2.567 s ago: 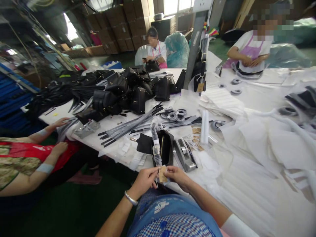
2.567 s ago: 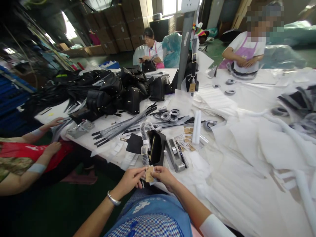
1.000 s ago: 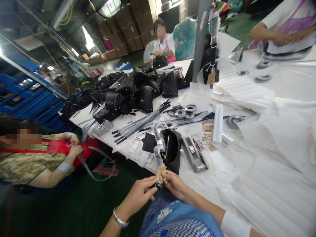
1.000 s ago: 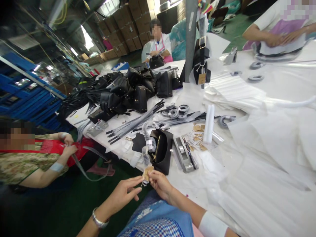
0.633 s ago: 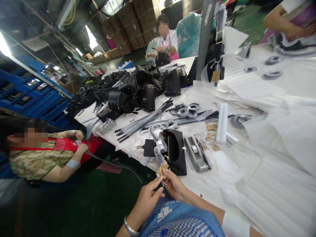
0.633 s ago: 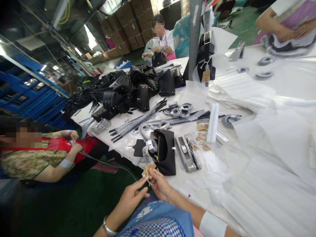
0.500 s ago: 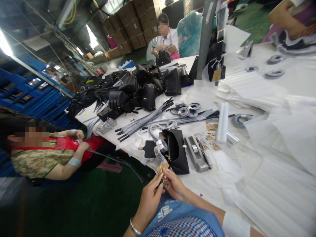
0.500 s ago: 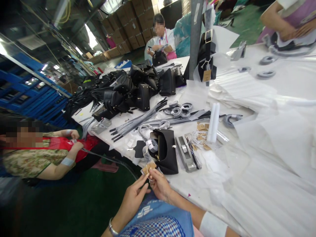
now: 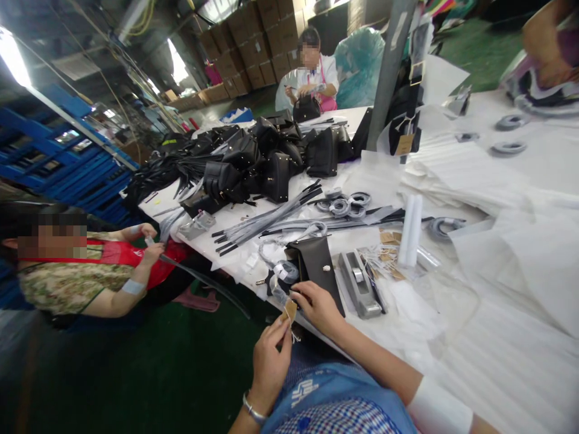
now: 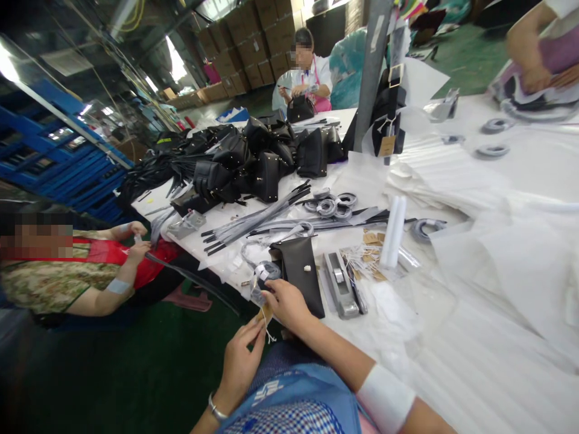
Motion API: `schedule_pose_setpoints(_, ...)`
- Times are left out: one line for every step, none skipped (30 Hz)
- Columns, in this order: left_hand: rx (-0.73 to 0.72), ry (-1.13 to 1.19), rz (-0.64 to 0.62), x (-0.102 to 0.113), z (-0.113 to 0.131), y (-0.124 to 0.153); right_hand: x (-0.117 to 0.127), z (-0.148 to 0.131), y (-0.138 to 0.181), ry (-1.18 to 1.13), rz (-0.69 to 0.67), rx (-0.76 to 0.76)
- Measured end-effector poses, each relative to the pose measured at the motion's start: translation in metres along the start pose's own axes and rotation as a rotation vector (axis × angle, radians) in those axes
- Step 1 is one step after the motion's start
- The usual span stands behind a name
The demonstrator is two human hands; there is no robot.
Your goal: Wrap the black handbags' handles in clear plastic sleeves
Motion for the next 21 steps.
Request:
schedule_pose_setpoints(-0.014, 0.006, 0.003, -0.001, 0.003, 0.000, -0.009, -0.006, -0.012, 0.057, -0.027, 0.001)
schedule_pose_setpoints(-0.023, 0.016, 0.004, -0.003, 0.006, 0.000, -0.021, -0.009, -0.023, 0.110, -0.056, -0.016)
schedule_pose_setpoints(-0.027, 0.032, 0.004, -0.004, 0.009, 0.000, -0.033, -0.009, -0.035, 0.152, -0.085, -0.041)
schedule_pose_setpoints(-0.024, 0.054, 0.001, -0.005, 0.010, 0.001, -0.045, -0.007, -0.045, 0.181, -0.120, -0.071)
schedule_pose_setpoints(-0.009, 0.083, -0.003, -0.006, 0.010, 0.001, -0.057, -0.005, -0.053, 0.194, -0.158, -0.101)
schedule_pose_setpoints(0.019, 0.121, -0.006, -0.008, 0.008, 0.002, -0.066, -0.001, -0.058, 0.190, -0.195, -0.127)
schedule_pose_setpoints(0.068, 0.167, -0.002, -0.008, 0.004, 0.002, -0.073, 0.002, -0.061, 0.167, -0.231, -0.148)
schedule_pose_setpoints(0.140, 0.223, 0.013, -0.009, -0.004, 0.003, -0.078, 0.004, -0.061, 0.126, -0.259, -0.166)
schedule_pose_setpoints(0.246, 0.299, 0.034, -0.011, -0.016, 0.005, -0.080, 0.005, -0.060, 0.068, -0.280, -0.181)
schedule_pose_setpoints(0.368, 0.384, 0.059, -0.013, -0.029, 0.009, -0.080, 0.005, -0.058, -0.002, -0.292, -0.194)
schedule_pose_setpoints(0.489, 0.470, 0.084, -0.018, -0.042, 0.014, -0.077, 0.004, -0.055, -0.081, -0.291, -0.204)
schedule_pose_setpoints(0.598, 0.547, 0.106, -0.023, -0.054, 0.019, -0.073, 0.003, -0.054, -0.162, -0.277, -0.212)
schedule_pose_setpoints(0.685, 0.609, 0.121, -0.029, -0.063, 0.024, -0.067, 0.000, -0.053, -0.241, -0.252, -0.217)
schedule_pose_setpoints(0.748, 0.652, 0.134, -0.034, -0.069, 0.027, -0.061, -0.002, -0.053, -0.314, -0.220, -0.220)
schedule_pose_setpoints(0.792, 0.677, 0.148, -0.039, -0.075, 0.030, -0.054, -0.004, -0.054, -0.379, -0.180, -0.221)
schedule_pose_setpoints(0.826, 0.692, 0.162, -0.042, -0.080, 0.032, -0.047, -0.005, -0.056, -0.436, -0.140, -0.220)
schedule_pose_setpoints(0.862, 0.710, 0.177, -0.045, -0.084, 0.034, -0.041, -0.006, -0.057, -0.483, -0.101, -0.219)
schedule_pose_setpoints(0.894, 0.726, 0.192, -0.046, -0.089, 0.035, -0.034, -0.006, -0.058, -0.522, -0.067, -0.217)
schedule_pose_setpoints(0.918, 0.738, 0.206, -0.046, -0.093, 0.035, -0.028, -0.005, -0.058, -0.554, -0.036, -0.215)
schedule_pose_setpoints(0.934, 0.746, 0.216, -0.044, -0.096, 0.036, -0.022, -0.005, -0.057, -0.580, -0.007, -0.211)
schedule_pose_setpoints(0.942, 0.752, 0.221, -0.042, -0.099, 0.037, -0.017, -0.005, -0.056, -0.602, 0.018, -0.207)
Point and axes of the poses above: each hand's wrist, its own y-axis away from the middle knuckle, its own x-axis out of the back of the hand, z = x × y, the point moved 9 cm from there along -y, towards the middle knuckle, and after that the axes turned 12 degrees about z, right-handed, at the moved point
